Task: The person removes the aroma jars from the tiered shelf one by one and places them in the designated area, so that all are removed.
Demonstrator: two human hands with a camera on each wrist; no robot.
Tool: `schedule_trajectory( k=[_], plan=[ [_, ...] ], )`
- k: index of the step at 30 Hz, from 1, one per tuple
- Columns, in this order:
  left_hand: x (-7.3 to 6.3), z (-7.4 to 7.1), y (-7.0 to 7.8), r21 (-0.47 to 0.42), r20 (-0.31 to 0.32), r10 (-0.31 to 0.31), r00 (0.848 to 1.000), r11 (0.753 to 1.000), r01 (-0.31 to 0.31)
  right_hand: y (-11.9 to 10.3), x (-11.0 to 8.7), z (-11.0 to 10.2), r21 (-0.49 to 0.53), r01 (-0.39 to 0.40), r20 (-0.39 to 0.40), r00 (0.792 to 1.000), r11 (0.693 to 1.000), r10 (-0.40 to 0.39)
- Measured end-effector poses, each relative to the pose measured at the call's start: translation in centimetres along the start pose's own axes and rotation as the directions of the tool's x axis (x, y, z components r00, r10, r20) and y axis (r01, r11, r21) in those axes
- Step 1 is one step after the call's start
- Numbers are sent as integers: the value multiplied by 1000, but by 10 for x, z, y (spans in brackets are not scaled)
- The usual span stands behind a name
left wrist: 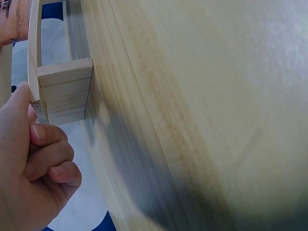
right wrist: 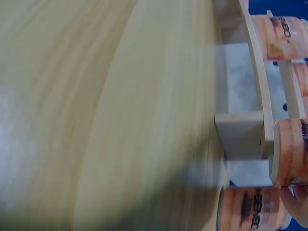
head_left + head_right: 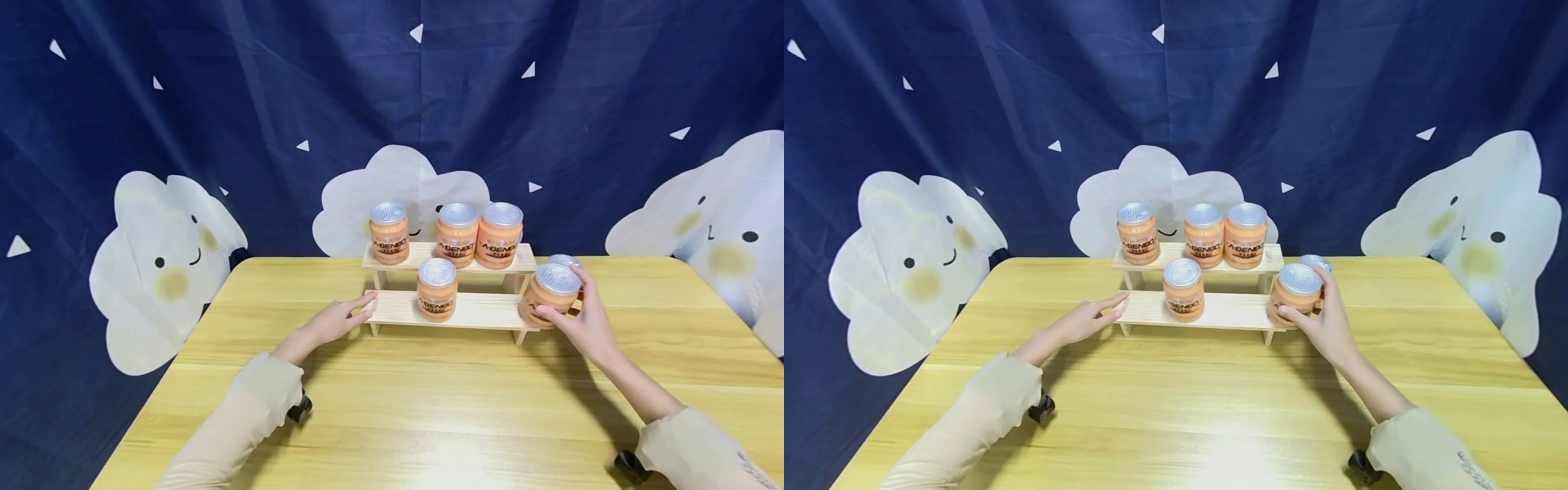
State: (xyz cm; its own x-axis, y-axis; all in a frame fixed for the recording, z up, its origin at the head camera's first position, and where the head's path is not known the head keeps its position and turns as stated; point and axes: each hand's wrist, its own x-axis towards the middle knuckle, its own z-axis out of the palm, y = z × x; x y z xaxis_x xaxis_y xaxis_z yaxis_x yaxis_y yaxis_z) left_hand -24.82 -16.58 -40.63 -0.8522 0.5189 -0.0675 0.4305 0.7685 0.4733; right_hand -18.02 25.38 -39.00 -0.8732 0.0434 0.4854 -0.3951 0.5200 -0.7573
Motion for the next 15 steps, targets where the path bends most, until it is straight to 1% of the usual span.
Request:
schedule_trajectory(
  k=[5,9,15],
  plan=[
    [0,0,-1,4,0,5,1000,1000,-5,10,-1,-13,-55,-29,-37,999,998,27],
    [-1,1,-2,5,-2,12,1000,1000,-12,18,-4,-24,-84,-53,-31,998,995,51],
    [0,0,-1,3,-6,11,1000,1000,-11,29,-7,-38,-124,-65,-36,997,990,61]
  ],
)
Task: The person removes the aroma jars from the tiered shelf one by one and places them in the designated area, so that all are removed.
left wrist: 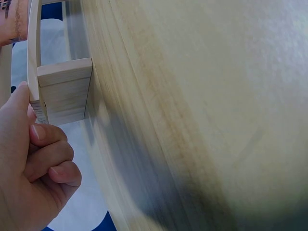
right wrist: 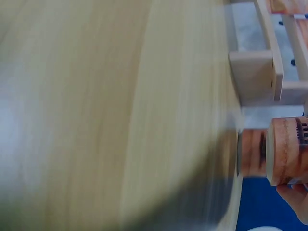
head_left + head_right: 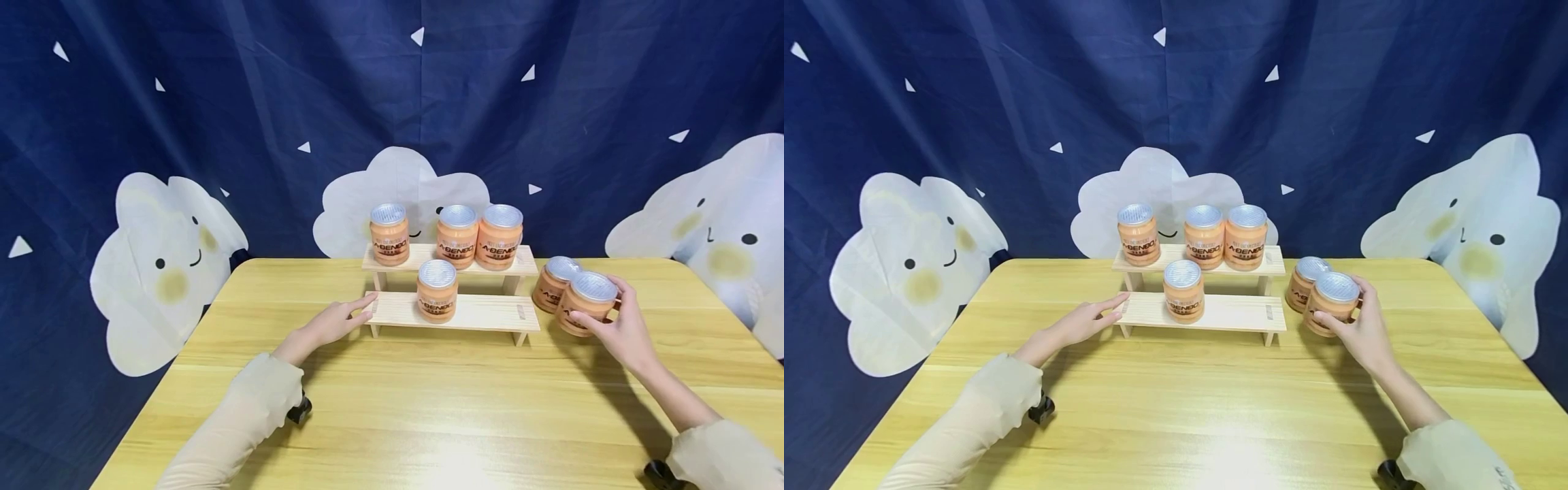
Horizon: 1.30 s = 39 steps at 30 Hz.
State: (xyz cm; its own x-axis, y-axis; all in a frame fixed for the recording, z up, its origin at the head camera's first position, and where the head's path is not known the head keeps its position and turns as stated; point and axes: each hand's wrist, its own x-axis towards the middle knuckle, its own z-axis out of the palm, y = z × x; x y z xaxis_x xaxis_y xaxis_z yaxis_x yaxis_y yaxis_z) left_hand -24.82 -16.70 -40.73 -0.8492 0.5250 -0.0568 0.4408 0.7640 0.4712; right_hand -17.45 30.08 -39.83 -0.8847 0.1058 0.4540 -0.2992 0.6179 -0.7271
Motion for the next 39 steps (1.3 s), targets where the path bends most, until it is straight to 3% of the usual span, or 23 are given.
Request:
schedule_trajectory(
  k=[18,29,39],
  plan=[
    [0,-2,0,-6,12,-10,1000,1000,10,38,13,-19,-89,-53,-42,998,995,49],
    [1,-1,1,-2,24,-9,1000,1000,9,56,24,-24,-141,-83,-1,997,987,83],
    [1,-1,0,8,15,-6,1000,1000,6,58,31,-22,-153,-96,39,994,984,103]
  ],
)
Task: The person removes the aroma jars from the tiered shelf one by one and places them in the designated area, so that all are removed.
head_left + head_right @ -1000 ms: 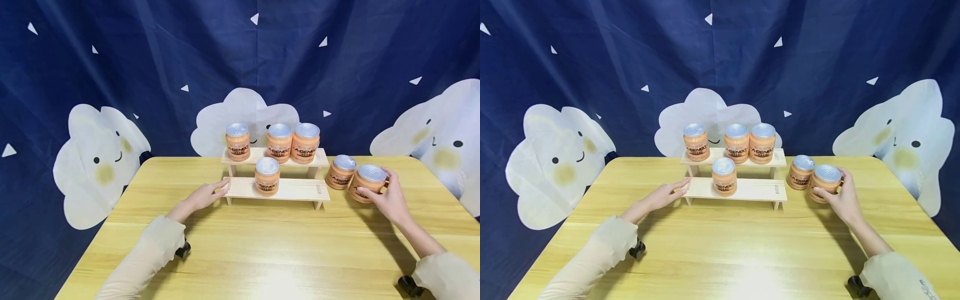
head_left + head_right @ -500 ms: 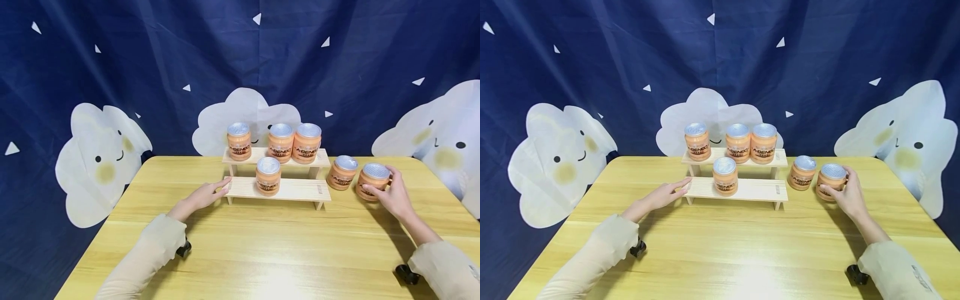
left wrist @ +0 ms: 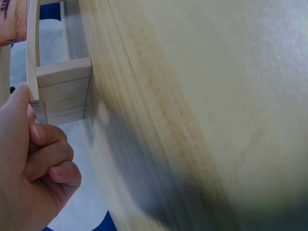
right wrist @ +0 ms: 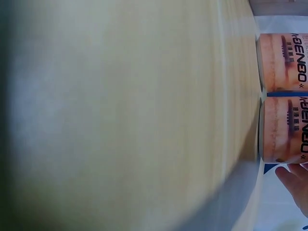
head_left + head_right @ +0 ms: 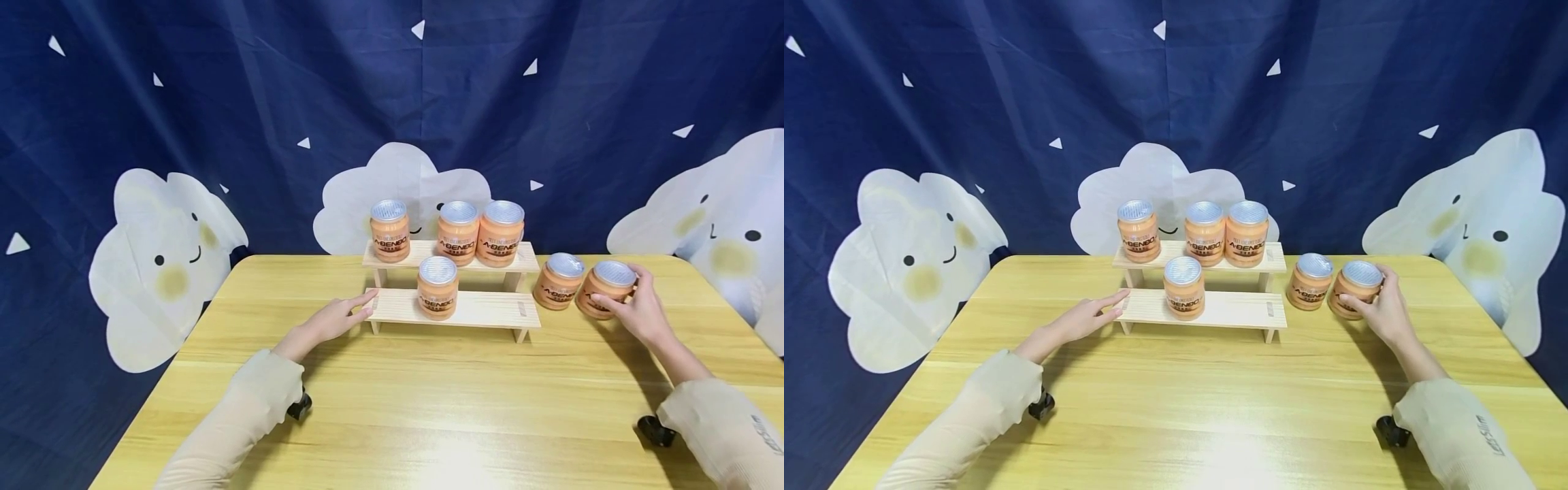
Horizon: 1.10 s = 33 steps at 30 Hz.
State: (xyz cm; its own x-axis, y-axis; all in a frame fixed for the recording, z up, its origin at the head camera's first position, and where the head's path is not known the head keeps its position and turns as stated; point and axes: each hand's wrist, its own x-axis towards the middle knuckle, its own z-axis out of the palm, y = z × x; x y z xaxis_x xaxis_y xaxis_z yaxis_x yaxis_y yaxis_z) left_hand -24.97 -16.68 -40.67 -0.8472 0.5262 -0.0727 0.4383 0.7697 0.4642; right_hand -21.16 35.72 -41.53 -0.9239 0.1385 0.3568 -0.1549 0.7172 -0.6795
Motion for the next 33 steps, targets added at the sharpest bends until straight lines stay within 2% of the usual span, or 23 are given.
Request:
schedule_trajectory(
  k=[11,21,28,33],
  plan=[
    [0,-1,1,10,-1,-8,1000,1000,8,-2,6,2,44,-9,52,999,999,7],
    [-2,-2,4,30,-18,7,1000,1000,-7,1,9,2,67,42,55,997,997,-46],
    [-1,-1,4,30,-5,1,1000,1000,-1,0,8,-1,59,8,91,996,998,-14],
    [-1,-1,4,19,0,-16,1000,1000,16,-2,8,-6,93,-22,122,992,995,11]
  ],
)
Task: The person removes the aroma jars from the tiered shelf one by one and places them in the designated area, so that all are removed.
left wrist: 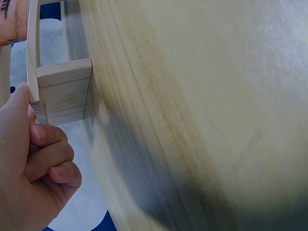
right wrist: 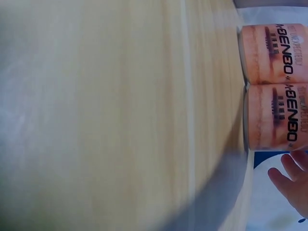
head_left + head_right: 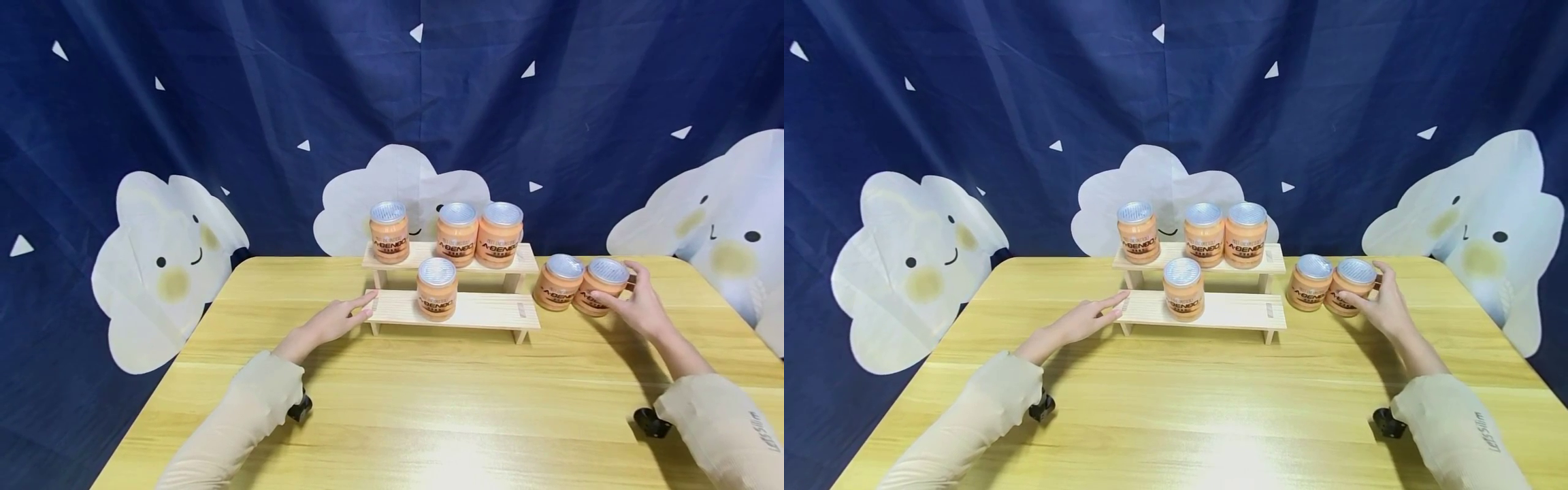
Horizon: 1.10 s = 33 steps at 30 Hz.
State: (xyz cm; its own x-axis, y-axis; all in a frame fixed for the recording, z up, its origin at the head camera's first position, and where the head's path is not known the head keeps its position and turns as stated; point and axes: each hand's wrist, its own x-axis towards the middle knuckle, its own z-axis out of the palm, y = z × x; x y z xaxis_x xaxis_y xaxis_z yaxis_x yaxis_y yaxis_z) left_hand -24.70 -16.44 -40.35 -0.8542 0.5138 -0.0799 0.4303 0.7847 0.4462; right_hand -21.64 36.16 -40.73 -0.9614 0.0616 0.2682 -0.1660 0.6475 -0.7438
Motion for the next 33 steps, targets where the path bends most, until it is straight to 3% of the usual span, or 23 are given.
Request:
schedule_trajectory(
  k=[7,16,24,33],
  plan=[
    [0,1,-1,-6,-3,-2,1000,1000,2,-2,-7,-13,38,-36,-6,999,999,37],
    [1,2,-3,-13,-3,14,1000,1000,-14,-15,-12,-21,45,41,-145,989,998,-34],
    [1,2,-1,-12,-5,16,1000,1000,-16,-44,-12,-7,50,73,-177,982,996,-63],
    [1,2,-4,-48,1,13,1000,999,-13,-77,-13,20,125,194,-135,975,973,-177]
  ],
)
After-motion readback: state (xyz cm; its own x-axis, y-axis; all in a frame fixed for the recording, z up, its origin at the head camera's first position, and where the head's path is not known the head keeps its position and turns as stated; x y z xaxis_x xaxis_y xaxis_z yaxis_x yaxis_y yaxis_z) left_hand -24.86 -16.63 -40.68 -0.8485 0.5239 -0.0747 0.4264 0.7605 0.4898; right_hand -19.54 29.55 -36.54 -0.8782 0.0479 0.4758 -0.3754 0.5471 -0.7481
